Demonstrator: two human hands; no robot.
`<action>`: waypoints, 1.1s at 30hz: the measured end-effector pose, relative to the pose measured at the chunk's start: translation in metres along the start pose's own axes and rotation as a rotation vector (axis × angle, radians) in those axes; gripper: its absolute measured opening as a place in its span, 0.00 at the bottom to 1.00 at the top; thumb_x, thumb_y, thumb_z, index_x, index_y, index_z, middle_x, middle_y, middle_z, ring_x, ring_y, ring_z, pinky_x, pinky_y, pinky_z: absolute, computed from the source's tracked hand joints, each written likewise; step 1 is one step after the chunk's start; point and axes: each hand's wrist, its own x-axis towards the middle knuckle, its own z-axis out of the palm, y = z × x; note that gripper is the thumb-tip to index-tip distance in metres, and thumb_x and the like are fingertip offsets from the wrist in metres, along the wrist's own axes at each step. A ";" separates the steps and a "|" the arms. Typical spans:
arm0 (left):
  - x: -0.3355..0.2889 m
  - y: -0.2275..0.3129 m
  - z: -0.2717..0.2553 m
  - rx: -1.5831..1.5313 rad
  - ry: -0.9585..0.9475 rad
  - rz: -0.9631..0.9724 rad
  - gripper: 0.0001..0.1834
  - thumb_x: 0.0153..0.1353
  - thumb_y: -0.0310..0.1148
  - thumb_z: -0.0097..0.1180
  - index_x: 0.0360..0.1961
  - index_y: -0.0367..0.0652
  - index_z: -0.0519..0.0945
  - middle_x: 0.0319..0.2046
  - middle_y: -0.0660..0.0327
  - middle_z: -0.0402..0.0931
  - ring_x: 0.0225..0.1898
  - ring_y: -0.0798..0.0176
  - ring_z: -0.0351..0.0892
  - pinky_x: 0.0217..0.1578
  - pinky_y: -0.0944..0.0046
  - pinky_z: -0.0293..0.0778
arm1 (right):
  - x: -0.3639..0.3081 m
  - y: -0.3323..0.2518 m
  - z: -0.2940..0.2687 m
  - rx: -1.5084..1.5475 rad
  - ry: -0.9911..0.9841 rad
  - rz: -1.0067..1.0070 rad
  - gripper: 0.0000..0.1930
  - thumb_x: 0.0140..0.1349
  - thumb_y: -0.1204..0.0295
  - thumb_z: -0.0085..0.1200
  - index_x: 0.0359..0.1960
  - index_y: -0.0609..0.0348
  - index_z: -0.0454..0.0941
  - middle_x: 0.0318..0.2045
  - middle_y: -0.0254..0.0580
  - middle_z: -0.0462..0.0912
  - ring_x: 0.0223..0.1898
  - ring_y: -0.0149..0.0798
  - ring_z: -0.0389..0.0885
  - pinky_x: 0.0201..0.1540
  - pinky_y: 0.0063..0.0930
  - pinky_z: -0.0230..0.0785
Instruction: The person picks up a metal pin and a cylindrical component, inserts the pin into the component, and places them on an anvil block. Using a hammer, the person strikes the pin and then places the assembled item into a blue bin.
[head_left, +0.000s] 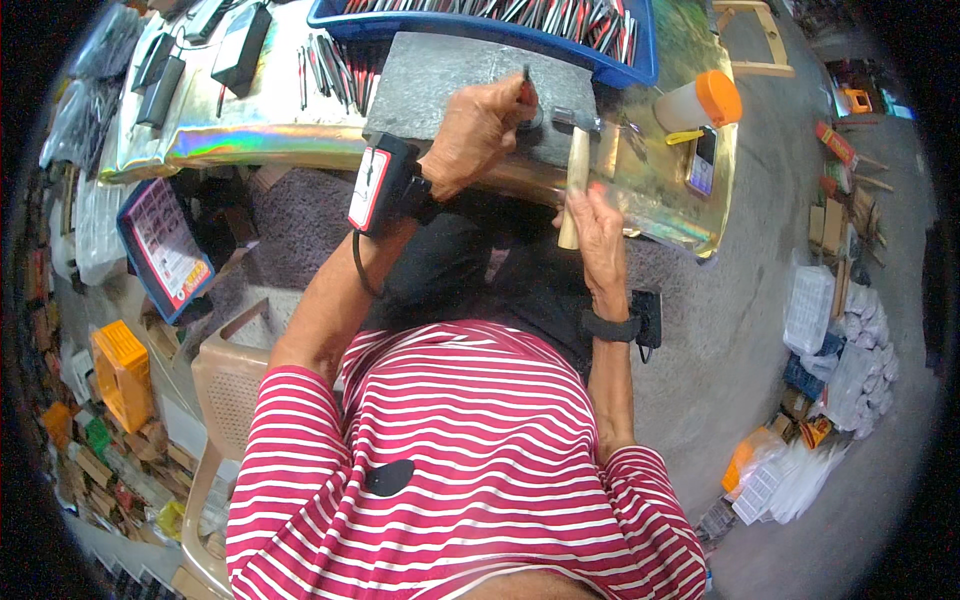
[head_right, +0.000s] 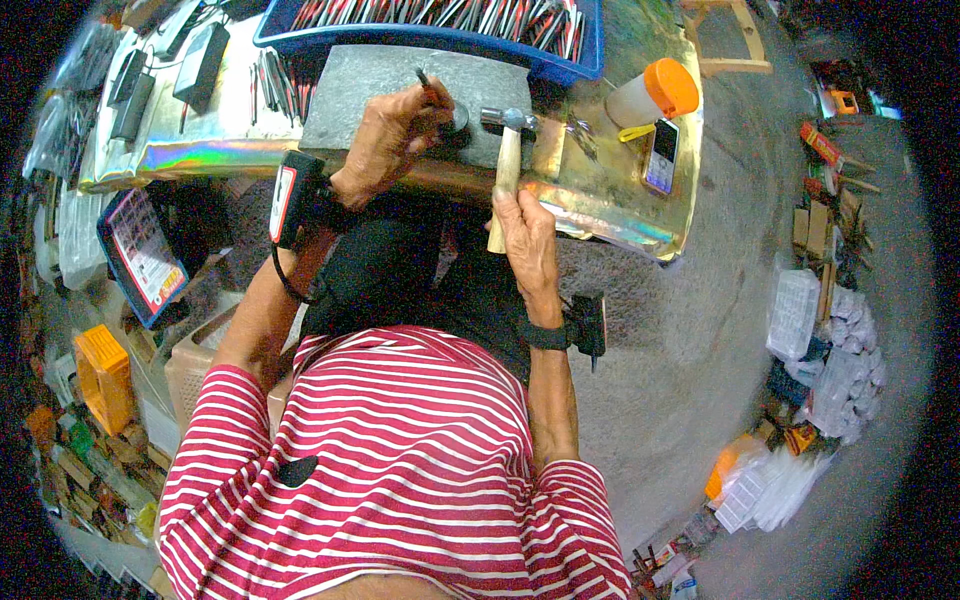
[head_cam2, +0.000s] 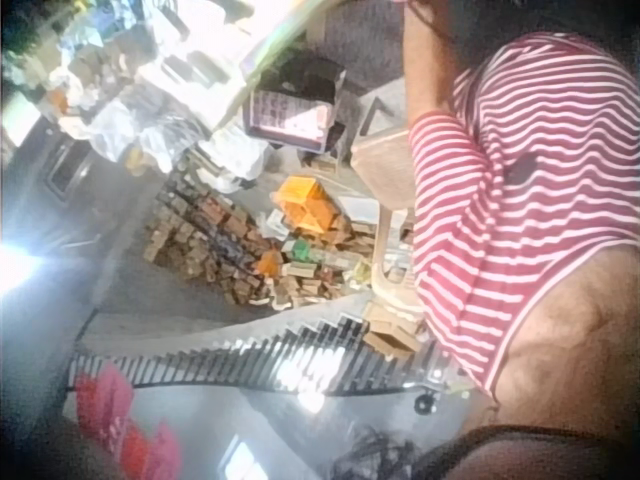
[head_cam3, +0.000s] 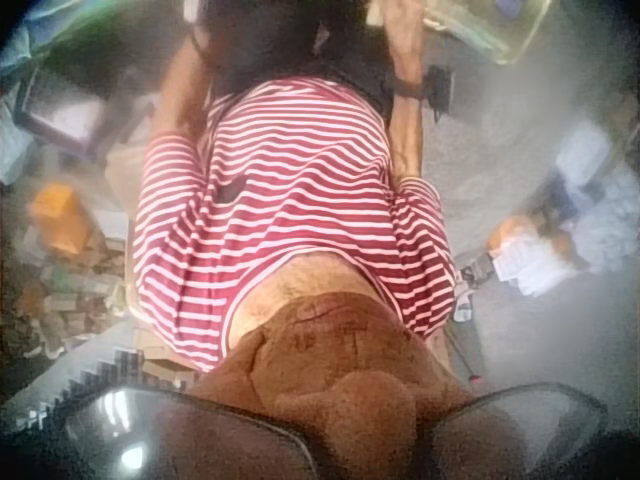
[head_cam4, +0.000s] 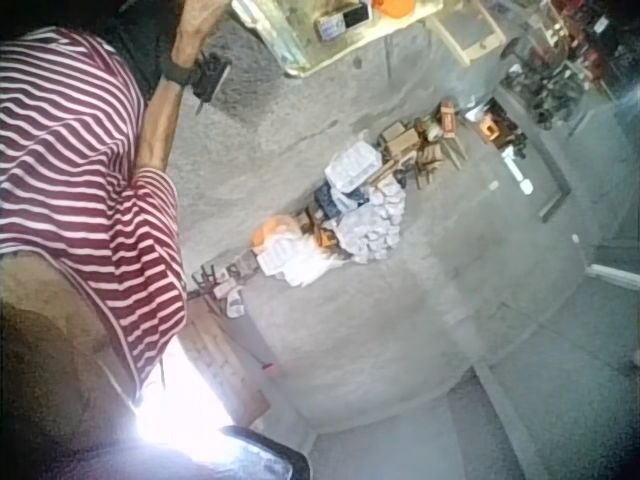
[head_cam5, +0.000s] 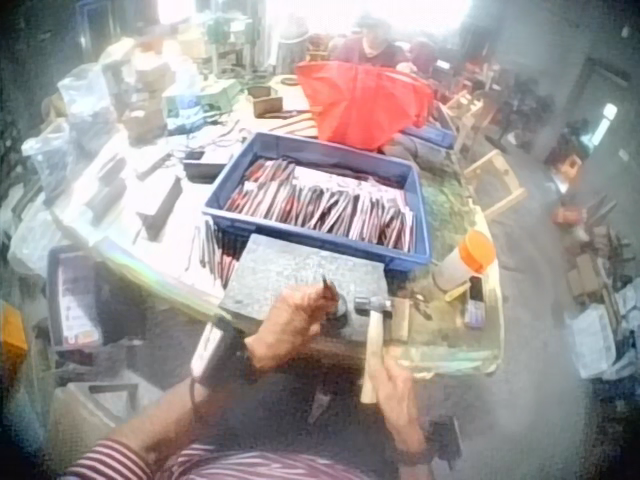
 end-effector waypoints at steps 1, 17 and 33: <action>0.000 0.001 -0.001 0.055 -0.047 0.020 0.09 0.42 0.17 0.47 0.27 0.39 0.68 0.19 0.54 0.72 0.25 0.54 0.75 0.24 0.63 0.68 | 0.001 0.001 0.003 -0.002 -0.002 0.000 0.14 0.58 0.63 0.44 0.26 0.64 0.69 0.17 0.34 0.68 0.19 0.25 0.65 0.21 0.19 0.59; 0.004 -0.011 0.006 0.096 -0.071 0.216 0.08 0.40 0.18 0.45 0.24 0.40 0.64 0.19 0.54 0.67 0.24 0.48 0.70 0.23 0.62 0.67 | -0.014 -0.081 -0.024 -0.239 0.084 -0.239 0.10 0.59 0.68 0.44 0.28 0.64 0.69 0.15 0.34 0.69 0.15 0.24 0.65 0.15 0.17 0.55; -0.001 -0.010 0.007 0.011 -0.086 0.133 0.05 0.45 0.24 0.46 0.26 0.40 0.65 0.20 0.53 0.67 0.24 0.48 0.70 0.23 0.59 0.66 | -0.024 -0.110 -0.029 -0.928 0.184 -0.758 0.08 0.59 0.69 0.42 0.34 0.60 0.70 0.17 0.30 0.69 0.15 0.23 0.62 0.16 0.17 0.52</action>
